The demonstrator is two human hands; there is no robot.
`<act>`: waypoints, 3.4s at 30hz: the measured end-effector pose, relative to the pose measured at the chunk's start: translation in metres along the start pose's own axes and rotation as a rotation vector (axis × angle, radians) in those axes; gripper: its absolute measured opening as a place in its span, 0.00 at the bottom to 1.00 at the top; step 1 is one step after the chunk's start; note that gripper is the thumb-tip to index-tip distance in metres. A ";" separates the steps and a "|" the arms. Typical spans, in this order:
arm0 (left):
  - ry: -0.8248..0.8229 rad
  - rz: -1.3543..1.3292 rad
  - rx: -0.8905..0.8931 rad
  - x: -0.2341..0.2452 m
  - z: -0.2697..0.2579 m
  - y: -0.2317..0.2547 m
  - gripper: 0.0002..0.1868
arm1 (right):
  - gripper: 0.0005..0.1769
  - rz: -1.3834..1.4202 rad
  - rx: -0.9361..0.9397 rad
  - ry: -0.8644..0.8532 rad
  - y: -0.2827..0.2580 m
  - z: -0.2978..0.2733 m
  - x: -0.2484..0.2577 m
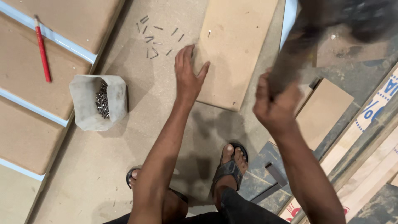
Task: The person hammers several nails into a rectangular wooden board using a hammer. After nailing, the person applies white glue from a yellow container onto the board using their finger, spreading it in vertical lines.
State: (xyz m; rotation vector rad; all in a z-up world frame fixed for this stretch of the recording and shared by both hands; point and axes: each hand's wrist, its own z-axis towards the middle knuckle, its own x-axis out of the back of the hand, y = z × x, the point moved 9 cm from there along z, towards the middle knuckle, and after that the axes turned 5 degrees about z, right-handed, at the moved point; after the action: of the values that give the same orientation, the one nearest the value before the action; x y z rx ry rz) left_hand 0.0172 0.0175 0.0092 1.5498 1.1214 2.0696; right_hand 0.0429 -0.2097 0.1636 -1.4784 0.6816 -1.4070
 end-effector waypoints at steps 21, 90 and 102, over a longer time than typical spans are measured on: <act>0.067 0.413 0.015 0.010 0.065 -0.045 0.09 | 0.10 -0.019 -0.363 -0.084 0.093 -0.020 -0.029; -0.047 -0.399 0.266 0.043 -0.004 -0.026 0.06 | 0.08 0.055 -0.169 -0.186 0.118 0.034 -0.054; 0.058 -0.288 -0.208 -0.060 0.029 0.094 0.07 | 0.14 -0.254 -0.401 0.022 0.138 -0.067 0.041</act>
State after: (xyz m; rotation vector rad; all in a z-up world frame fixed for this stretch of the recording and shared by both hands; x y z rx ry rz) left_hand 0.0838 -0.0708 0.0420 1.1639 1.0416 1.9740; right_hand 0.0147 -0.3176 0.0503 -1.9196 0.8491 -1.5390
